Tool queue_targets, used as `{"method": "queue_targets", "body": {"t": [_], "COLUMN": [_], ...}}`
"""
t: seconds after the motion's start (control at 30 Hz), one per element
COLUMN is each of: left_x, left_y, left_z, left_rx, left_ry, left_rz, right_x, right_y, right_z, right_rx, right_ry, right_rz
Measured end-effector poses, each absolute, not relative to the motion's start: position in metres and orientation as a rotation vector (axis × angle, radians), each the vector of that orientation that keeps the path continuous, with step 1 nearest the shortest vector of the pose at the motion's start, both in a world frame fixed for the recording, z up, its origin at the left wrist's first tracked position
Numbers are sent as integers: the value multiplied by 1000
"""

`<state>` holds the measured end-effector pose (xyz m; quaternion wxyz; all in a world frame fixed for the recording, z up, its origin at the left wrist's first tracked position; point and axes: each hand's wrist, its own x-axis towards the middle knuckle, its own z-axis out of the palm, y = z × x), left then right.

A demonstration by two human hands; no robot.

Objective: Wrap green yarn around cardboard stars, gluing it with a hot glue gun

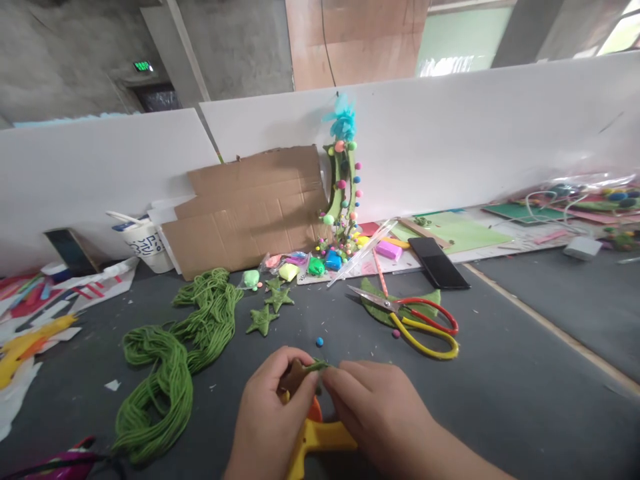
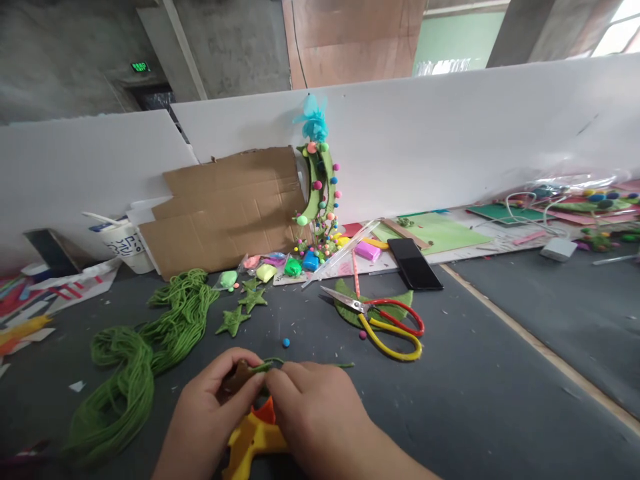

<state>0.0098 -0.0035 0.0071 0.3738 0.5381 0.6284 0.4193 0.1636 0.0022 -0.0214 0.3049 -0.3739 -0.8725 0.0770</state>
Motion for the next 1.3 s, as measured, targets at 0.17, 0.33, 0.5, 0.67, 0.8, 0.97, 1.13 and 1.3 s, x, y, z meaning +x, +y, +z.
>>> {"method": "queue_targets", "body": {"t": [0.17,0.33,0.5,0.67,0.8,0.97,1.13,1.3], "left_x": [11,7,6,8,11,13,10,10], "left_y": [-6,-7,-10,-10,-9,-5,-2,-1], "left_z": [8,10,15,15,10,5,4,8], "left_rx": [1696,1673,1552,1364,1100,930,925,1083], "left_ry": [1601,1489,1405,1293,1280,1286,1316,1450], "left_rz": [927,776,791,901,999,1052,1048,1009], "right_x": [172,181,187,180,165,156,160,163], "right_y": [7,10,21,27,20,9,2,0], "right_z": [-14,4,8,-7,-14,-13,-14,-15], "right_rx": [-980,-1012,-1095,-901,-891,-1185,-1121,-1105], "right_ry": [-2431,-2377,-1905,-1203,-1016,-1465,-1912,-2107], "right_rz": [201,549,1500,2154,2045,1336,798,563]}}
